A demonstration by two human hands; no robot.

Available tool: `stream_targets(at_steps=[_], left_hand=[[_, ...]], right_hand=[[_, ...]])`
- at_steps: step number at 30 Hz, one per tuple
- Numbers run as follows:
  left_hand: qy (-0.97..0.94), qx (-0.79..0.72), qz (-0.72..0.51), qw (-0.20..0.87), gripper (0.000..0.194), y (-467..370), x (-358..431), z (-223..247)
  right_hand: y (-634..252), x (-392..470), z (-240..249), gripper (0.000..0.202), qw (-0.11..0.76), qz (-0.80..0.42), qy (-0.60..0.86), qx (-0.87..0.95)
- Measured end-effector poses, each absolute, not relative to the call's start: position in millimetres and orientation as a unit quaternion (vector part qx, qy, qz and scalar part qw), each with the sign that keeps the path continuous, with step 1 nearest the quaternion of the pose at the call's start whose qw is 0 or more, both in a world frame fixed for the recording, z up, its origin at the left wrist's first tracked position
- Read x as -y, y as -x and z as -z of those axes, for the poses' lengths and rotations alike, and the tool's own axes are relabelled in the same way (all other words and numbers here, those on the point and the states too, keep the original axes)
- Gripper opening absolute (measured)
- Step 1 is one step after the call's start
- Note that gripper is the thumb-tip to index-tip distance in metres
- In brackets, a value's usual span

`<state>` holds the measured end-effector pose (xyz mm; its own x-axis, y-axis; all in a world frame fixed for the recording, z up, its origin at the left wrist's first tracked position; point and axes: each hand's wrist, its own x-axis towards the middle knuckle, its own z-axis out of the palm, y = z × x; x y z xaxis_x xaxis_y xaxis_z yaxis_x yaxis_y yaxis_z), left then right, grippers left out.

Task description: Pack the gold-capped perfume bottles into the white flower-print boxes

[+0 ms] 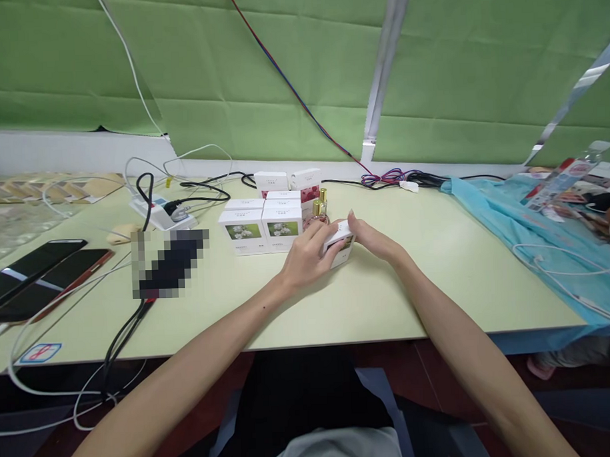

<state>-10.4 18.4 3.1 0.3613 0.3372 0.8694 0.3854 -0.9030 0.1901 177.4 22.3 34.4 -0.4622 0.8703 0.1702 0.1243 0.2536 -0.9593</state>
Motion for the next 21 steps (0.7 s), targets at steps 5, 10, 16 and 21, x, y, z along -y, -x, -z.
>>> stream_targets(at_steps=[5,10,16,21], left_hand=[[0.821,0.213,0.528,0.043,0.022,10.7,-19.1,-3.6],[0.813,0.219,0.538,0.046,0.02,11.7,-18.5,-6.4],[0.816,0.195,0.541,0.053,0.02,13.8,-18.1,-10.8],[0.827,0.197,0.525,0.041,0.02,14.9,-18.9,-11.5]], right_hand=[[-179.1,-29.2,-25.8,0.08,0.369,-0.569,0.338,0.652],[-183.6,-36.5,-18.5,0.076,0.354,-0.636,0.331,0.6],[-182.3,-34.3,-18.8,0.074,0.35,-0.676,0.32,0.563],[-175.2,-30.6,-21.2,0.059,0.375,-0.691,0.322,0.529]])
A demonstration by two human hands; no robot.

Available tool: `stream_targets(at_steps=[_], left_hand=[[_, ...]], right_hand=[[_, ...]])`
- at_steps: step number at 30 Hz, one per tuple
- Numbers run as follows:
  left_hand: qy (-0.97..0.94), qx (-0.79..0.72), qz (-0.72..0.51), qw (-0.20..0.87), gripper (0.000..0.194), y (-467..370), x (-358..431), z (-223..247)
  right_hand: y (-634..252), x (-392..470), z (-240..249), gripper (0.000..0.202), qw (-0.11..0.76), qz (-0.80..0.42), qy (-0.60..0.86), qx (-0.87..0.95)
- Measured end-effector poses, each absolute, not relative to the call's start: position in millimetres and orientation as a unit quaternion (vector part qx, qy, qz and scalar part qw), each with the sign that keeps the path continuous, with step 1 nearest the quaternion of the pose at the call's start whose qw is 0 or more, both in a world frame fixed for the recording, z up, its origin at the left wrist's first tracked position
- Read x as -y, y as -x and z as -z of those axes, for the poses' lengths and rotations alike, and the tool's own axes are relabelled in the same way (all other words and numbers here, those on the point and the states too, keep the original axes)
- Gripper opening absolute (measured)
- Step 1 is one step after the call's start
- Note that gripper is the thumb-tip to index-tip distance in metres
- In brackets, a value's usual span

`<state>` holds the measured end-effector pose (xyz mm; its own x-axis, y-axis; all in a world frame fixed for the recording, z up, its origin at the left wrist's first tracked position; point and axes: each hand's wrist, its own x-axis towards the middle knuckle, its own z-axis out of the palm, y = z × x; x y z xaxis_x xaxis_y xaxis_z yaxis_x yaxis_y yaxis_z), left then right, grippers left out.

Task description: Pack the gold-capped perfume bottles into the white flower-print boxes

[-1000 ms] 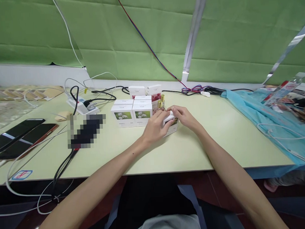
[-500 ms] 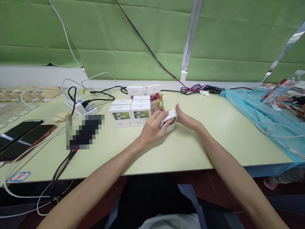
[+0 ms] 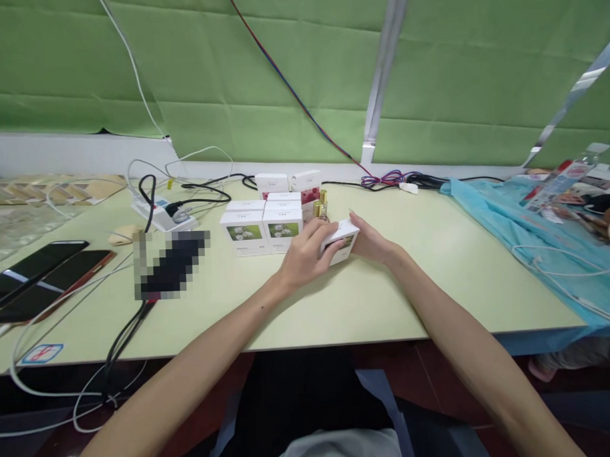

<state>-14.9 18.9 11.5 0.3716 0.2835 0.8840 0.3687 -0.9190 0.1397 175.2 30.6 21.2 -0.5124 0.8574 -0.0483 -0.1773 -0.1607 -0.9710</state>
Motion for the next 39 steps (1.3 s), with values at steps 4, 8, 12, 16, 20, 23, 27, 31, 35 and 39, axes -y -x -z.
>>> stream_targets(at_steps=[4,8,12,16,20,23,27,31,35,39], left_hand=[[0.832,0.2,0.516,0.038,0.022,15.5,-19.8,-11.1],[0.832,0.211,0.512,0.03,0.022,15.2,-19.8,-11.6],[0.828,0.234,0.51,0.022,0.018,13.8,-18.5,-14.1],[0.809,0.243,0.535,0.03,0.016,12.8,-16.9,-17.1],[0.781,0.255,0.568,0.047,0.01,14.1,-16.2,-20.4],[0.754,0.26,0.6,0.062,0.007,17.1,-17.4,-24.3],[0.726,0.267,0.629,0.085,0.005,23.4,-20.8,-30.6],[0.712,0.3,0.628,0.093,0.006,31.0,-25.6,-34.8],[0.709,0.31,0.625,0.103,0.009,37.2,-30.9,-35.0],[0.724,0.322,0.597,0.126,0.009,41.9,-33.5,-36.4]], right_hand=[[-172.8,-30.0,-21.4,0.041,0.411,-0.686,0.324,0.505],[-172.3,-32.1,-18.4,0.033,0.438,-0.684,0.319,0.488],[-170.7,-33.0,-16.6,0.033,0.445,-0.687,0.329,0.471],[-166.9,-30.8,-19.5,0.034,0.45,-0.682,0.353,0.455],[-163.5,-30.9,-22.7,0.034,0.462,-0.679,0.375,0.431],[-163.4,-34.5,-23.1,0.034,0.483,-0.674,0.384,0.407],[-165.1,-38.8,-24.4,0.027,0.536,-0.661,0.382,0.361],[-165.7,-38.9,-27.8,0.025,0.566,-0.656,0.374,0.329],[-164.9,-40.2,-26.1,0.025,0.565,-0.645,0.399,0.324],[-163.7,-43.1,-18.0,0.031,0.532,-0.634,0.433,0.357]])
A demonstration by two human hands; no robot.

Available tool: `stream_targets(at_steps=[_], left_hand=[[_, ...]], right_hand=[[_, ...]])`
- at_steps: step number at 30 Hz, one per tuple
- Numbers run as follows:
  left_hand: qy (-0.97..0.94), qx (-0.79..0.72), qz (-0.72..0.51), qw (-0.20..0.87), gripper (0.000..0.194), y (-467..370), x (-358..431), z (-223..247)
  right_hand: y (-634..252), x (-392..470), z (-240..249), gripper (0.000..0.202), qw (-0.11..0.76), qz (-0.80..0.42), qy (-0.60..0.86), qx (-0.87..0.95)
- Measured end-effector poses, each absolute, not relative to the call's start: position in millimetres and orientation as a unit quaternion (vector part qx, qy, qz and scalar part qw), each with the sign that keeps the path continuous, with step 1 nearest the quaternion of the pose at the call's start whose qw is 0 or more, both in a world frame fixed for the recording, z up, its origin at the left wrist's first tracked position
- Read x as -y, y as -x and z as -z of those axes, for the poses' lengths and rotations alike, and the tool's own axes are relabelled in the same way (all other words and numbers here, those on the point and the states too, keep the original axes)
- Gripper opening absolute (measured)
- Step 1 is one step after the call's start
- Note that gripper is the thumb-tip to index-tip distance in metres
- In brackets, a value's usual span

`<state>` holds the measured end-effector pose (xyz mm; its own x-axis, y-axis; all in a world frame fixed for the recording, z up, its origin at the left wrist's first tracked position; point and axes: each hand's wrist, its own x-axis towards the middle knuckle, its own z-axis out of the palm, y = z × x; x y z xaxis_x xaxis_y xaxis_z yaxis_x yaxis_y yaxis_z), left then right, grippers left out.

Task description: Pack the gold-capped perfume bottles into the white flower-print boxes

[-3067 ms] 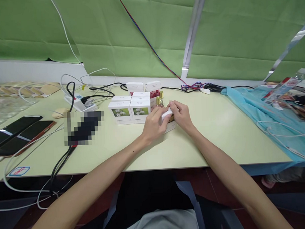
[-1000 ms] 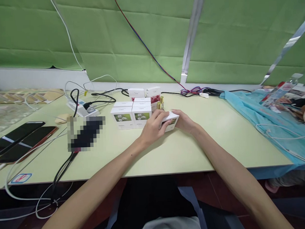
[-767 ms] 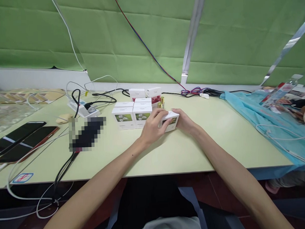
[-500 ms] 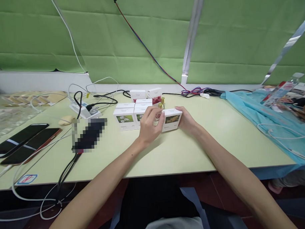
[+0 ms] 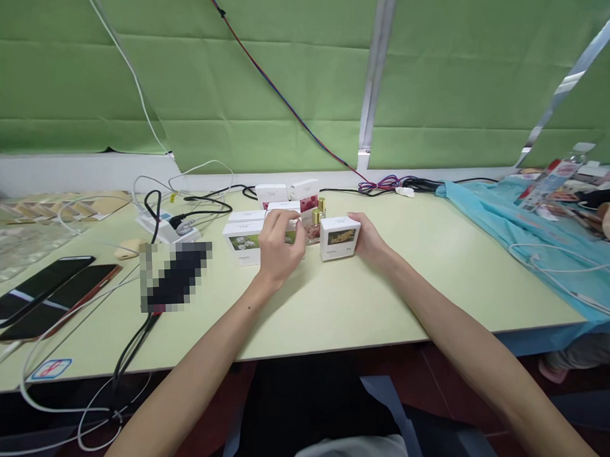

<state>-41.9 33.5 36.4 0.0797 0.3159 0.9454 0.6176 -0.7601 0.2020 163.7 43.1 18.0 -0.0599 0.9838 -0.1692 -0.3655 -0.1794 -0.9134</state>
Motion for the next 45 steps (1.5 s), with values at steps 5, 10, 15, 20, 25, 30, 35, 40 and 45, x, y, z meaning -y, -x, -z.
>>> stream_targets(at_steps=[5,10,15,20,25,30,35,40,45], left_hand=[[0.724,0.387,0.551,0.15,0.009,50.3,-27.9,-41.1],[0.712,0.447,0.516,0.163,0.006,60.6,-12.0,-38.7],[0.695,0.582,0.407,0.107,0.012,75.1,12.9,-36.3],[0.689,0.691,0.218,0.014,0.037,97.4,25.2,-33.1],[0.714,0.68,0.164,-0.013,0.04,111.1,15.2,-26.8],[0.721,0.671,0.169,-0.029,0.037,112.7,5.4,-29.9],[0.724,0.667,0.171,-0.046,0.038,113.1,-0.6,-34.4],[0.738,0.644,0.194,-0.057,0.033,114.0,-7.6,-35.0],[0.749,0.621,0.218,-0.07,0.03,118.4,-16.7,-33.2]], right_hand=[[-162.3,-44.1,-11.0,0.039,0.505,-0.611,0.439,0.422],[-161.3,-45.0,-10.3,0.042,0.491,-0.609,0.449,0.431],[-161.1,-46.2,-8.5,0.044,0.486,-0.601,0.454,0.443],[-157.6,-41.2,-11.9,0.044,0.483,-0.601,0.446,0.454],[-150.8,-33.5,-17.8,0.044,0.468,-0.607,0.428,0.479],[-146.4,-30.1,-18.9,0.049,0.444,-0.614,0.415,0.504],[-147.2,-29.9,-16.8,0.049,0.441,-0.609,0.415,0.513],[-147.6,-30.7,-15.6,0.048,0.441,-0.606,0.415,0.516],[-146.7,-30.0,-16.7,0.048,0.441,-0.605,0.413,0.519]])
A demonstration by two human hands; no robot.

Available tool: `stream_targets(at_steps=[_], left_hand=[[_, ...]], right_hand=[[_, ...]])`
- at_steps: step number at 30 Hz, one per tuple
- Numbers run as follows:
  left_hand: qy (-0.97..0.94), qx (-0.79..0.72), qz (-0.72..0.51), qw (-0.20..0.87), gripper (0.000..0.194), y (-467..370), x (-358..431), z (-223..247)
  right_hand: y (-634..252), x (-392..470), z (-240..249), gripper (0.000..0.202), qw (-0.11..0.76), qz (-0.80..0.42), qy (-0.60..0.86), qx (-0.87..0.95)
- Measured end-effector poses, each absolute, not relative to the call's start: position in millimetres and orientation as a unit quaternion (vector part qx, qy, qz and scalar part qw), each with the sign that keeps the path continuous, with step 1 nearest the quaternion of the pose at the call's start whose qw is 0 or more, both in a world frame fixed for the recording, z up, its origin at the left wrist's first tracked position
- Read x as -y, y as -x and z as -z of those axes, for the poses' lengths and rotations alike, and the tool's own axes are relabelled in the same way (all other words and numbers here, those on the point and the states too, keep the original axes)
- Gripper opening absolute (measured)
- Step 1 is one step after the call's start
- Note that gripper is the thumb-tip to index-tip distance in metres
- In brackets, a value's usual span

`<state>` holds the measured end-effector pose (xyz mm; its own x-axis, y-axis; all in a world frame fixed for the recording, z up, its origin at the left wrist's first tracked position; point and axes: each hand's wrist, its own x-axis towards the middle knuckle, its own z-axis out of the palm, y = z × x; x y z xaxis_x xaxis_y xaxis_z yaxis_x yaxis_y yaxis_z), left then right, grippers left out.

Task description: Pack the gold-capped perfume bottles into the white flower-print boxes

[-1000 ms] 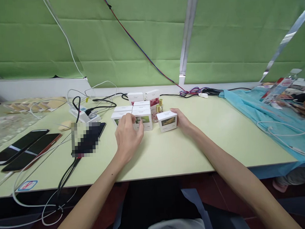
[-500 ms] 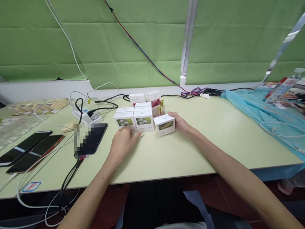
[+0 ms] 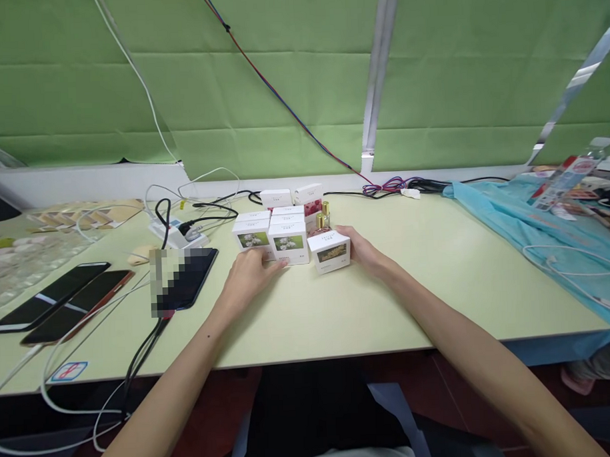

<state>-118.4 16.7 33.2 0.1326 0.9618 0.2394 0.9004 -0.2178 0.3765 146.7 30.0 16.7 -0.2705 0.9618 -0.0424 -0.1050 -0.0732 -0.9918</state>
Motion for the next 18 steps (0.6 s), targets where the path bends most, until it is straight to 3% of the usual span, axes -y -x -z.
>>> stream_targets(at_steps=[18], left_hand=[[-0.754,-0.609,-0.225,0.099,0.041,125.8,-28.6,-29.9]], right_hand=[[-144.1,-26.7,-18.9,0.047,0.45,-0.604,0.402,0.521]])
